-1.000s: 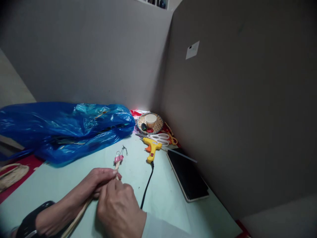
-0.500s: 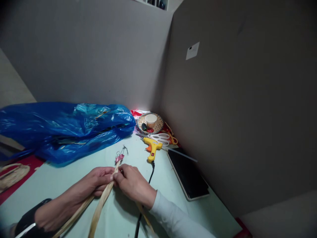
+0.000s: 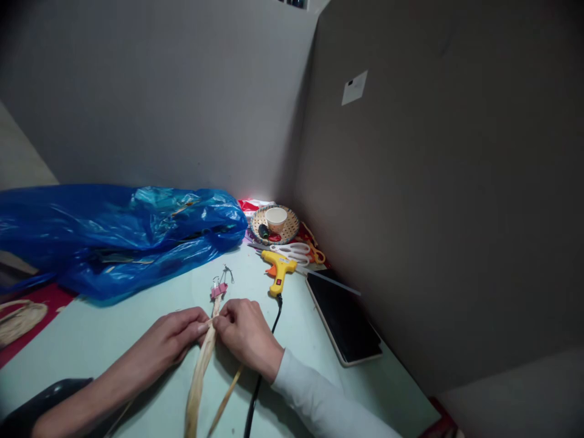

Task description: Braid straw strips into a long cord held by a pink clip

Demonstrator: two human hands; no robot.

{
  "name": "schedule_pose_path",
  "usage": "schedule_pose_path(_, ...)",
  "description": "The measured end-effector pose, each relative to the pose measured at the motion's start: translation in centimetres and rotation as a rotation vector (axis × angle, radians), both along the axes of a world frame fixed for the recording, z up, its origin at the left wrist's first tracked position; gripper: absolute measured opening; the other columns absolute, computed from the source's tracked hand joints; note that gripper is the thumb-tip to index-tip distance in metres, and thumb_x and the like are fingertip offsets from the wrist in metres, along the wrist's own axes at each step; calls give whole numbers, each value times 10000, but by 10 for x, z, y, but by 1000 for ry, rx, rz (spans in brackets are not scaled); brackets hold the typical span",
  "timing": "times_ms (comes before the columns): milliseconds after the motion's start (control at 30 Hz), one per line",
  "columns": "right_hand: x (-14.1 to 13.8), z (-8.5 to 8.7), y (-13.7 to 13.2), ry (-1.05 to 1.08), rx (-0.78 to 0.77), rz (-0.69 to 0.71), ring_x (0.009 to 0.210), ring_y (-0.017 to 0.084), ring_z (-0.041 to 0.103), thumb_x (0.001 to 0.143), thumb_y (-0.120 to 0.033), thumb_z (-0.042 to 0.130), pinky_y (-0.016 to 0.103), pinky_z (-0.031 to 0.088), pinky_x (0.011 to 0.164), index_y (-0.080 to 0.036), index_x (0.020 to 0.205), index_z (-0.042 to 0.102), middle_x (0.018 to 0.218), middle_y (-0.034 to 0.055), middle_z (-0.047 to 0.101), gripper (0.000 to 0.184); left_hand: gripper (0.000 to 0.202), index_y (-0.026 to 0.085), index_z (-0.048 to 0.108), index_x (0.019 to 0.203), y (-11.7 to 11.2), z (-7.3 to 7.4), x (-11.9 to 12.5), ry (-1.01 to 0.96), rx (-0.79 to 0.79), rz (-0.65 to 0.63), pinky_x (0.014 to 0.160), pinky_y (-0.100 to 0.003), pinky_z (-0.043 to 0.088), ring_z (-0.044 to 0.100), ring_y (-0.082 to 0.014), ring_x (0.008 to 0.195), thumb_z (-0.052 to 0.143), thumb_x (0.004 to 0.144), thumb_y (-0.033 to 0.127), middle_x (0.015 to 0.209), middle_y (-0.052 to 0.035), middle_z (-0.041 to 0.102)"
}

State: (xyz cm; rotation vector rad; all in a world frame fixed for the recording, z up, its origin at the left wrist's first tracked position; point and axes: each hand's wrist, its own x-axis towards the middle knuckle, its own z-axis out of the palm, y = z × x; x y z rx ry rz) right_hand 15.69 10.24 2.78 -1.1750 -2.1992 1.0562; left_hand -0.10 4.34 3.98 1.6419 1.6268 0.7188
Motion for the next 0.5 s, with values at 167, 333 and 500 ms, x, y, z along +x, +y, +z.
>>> schedule_pose_path(167, -2, -5, -2, 53, -15, -19, 560, 117, 543, 785, -185, 551, 211, 328, 541, -162, 640, 570, 585, 11, 644, 148, 346, 222, 524, 637, -7, 18, 8, 281, -29, 15, 644, -311, 365, 581, -211, 623, 352, 918, 330, 582, -12, 644)
schedule_pose_path(333, -1, -7, -2, 163, -176, 24, 531, 117, 570, 798, -165, 506, 199, 381, 542, -158, 674, 587, 586, 15, 652, 148, 329, 206, 570, 776, -19, 8, 27, 440, 72, 9, 599, -313, 413, 653, -223, 649, 288, 943, 235, 716, -59, 700)
schedule_pose_path(500, 4, 0, 2, 141, -158, 49, 603, 126, 553, 772, -152, 527, 206, 382, 571, -143, 659, 631, 614, 10, 635, 153, 425, 83, 619, 1078, -32, -16, 40, 821, 333, -191, 542, -336, 497, 720, -264, 637, 322, 792, -23, 790, -115, 746)
